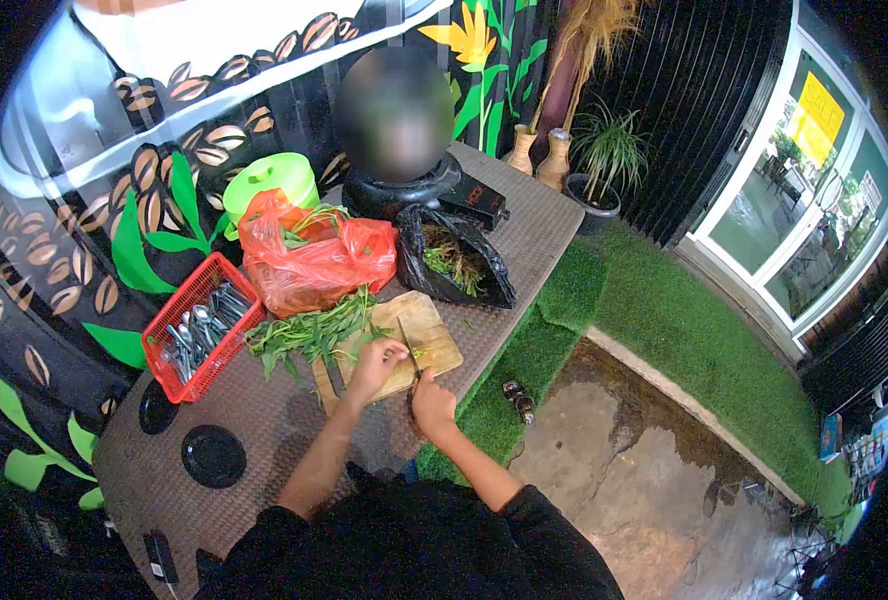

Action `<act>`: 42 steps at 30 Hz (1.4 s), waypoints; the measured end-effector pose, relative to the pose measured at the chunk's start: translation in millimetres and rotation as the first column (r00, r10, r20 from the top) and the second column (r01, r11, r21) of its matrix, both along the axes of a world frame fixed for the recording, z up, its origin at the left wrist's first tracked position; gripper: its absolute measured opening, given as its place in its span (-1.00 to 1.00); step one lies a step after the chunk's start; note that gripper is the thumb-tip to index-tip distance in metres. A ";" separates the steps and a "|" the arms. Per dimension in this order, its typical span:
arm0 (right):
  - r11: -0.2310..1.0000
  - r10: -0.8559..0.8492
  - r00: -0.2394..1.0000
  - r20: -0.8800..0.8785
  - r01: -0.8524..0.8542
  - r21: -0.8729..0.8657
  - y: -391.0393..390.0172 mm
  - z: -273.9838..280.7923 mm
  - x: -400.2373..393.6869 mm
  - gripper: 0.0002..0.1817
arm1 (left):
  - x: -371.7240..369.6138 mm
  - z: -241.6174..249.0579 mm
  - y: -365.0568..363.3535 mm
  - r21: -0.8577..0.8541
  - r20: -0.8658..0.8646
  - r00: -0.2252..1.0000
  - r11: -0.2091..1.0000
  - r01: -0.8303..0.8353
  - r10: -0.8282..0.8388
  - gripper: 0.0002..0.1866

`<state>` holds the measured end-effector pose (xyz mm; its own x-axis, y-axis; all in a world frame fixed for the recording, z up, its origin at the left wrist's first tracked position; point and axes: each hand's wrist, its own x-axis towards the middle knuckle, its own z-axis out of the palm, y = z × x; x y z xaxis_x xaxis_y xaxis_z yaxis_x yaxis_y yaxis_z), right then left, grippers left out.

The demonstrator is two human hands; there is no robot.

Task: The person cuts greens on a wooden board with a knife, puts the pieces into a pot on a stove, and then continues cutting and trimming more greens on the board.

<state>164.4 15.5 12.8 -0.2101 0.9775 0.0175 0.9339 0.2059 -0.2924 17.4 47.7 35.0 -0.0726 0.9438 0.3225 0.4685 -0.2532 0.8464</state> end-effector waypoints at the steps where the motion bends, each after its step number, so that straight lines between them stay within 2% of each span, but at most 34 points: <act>1: 1.000 -0.002 1.000 -0.001 0.002 -0.001 3.5 0.7 1.0 -0.55 | 7.6 -4.6 -2.7 -0.039 0.091 0.994 0.997 0.063 -0.059 -0.91; 5: 0.999 0.016 1.000 0.010 -0.016 -0.035 18.3 2.2 12.4 -0.54 | 27.9 -18.5 -4.7 -0.106 0.030 0.998 0.994 -0.043 0.046 -0.89; 7: 0.999 0.031 0.999 0.025 -0.031 -0.020 21.6 5.9 16.6 -0.55 | 31.8 -22.6 -3.4 -0.046 -0.171 0.979 0.991 -0.123 0.113 -0.87; 8: 0.998 0.043 0.999 0.004 -0.043 -0.046 23.8 7.7 18.3 -0.55 | 32.3 -25.1 -5.0 -0.048 -0.169 0.979 0.991 -0.122 0.112 -0.87; 10: 0.996 0.052 0.999 -0.017 -0.053 -0.071 26.9 5.6 20.4 -0.55 | 31.9 -20.1 -10.5 0.148 -0.357 0.907 0.972 -0.184 0.226 -0.87; 14: 0.996 0.066 0.996 -0.056 -0.068 -0.048 24.2 0.8 19.0 -0.62 | 30.6 -22.3 -15.7 0.137 -0.381 0.878 0.957 -0.256 0.289 -0.86; 16: 0.998 0.059 0.997 -0.057 -0.060 -0.023 13.6 11.4 14.1 -0.65 | 29.2 -24.0 -17.1 0.203 -0.338 0.884 0.942 -0.267 0.324 -0.87; 18: 0.999 0.021 0.999 0.030 -0.020 -0.041 -0.2 24.7 8.2 -0.78 | 27.7 -26.6 -14.6 0.191 -0.333 0.884 0.942 -0.277 0.328 -0.87; 22: 0.998 0.048 0.998 0.046 -0.046 -0.044 15.5 4.0 -1.1 -0.76 | 28.0 -25.8 -14.7 0.138 -0.311 0.896 0.947 -0.289 0.319 -0.88; 25: 0.996 0.092 0.995 -0.027 -0.092 0.022 27.4 4.5 2.6 -0.78 | 28.4 -25.4 -17.0 0.136 -0.254 0.913 0.946 -0.293 0.319 -0.89; 29: 0.999 0.033 0.999 -0.008 -0.034 -0.032 7.6 9.7 -3.2 -0.78 | 25.9 -24.6 -16.0 0.121 -0.248 0.916 0.948 -0.295 0.316 -0.89; 31: 0.998 -0.008 1.000 0.000 0.008 -0.065 10.1 1.1 -2.9 -0.74 | 24.3 -20.2 -18.3 0.148 -0.278 0.929 0.966 -0.210 0.244 -0.89; 33: 0.998 0.063 0.991 -0.117 -0.064 -0.002 26.5 -1.7 -1.5 -0.73 | 23.9 -18.0 -21.1 0.171 -0.286 0.927 0.965 -0.199 0.241 -0.88; 37: 0.994 0.096 0.994 -0.058 -0.099 -0.045 21.7 14.9 2.3 -0.79 | 22.9 -20.3 -21.6 0.179 -0.286 0.930 0.966 -0.185 0.231 -0.89; 39: 0.992 -0.007 1.000 0.007 0.007 -0.122 5.4 17.0 -6.4 -0.81 | 20.9 -22.4 -19.5 0.171 -0.284 0.930 0.967 -0.189 0.232 -0.89; 40: 0.994 -0.002 1.000 0.031 0.005 -0.105 4.2 12.4 -9.2 -0.82 | 21.4 -23.0 -19.2 0.161 -0.283 0.931 0.969 -0.189 0.229 -0.88; 41: 0.995 -0.002 0.999 0.035 0.005 -0.104 11.0 8.5 -8.0 -0.82 | 22.5 -23.8 -18.1 0.161 -0.279 0.933 0.969 -0.190 0.229 -0.88; 42: 0.997 0.015 0.999 -0.042 -0.019 -0.080 21.4 2.2 -6.6 -0.75 | 23.6 -19.9 -18.7 0.174 -0.280 0.928 0.964 -0.202 0.245 -0.89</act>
<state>157.8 36.9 15.1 -0.2274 0.9724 -0.0521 0.9171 0.1958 -0.3473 41.0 29.0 15.2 -0.1573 0.8578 0.4893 0.7502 -0.2184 0.6241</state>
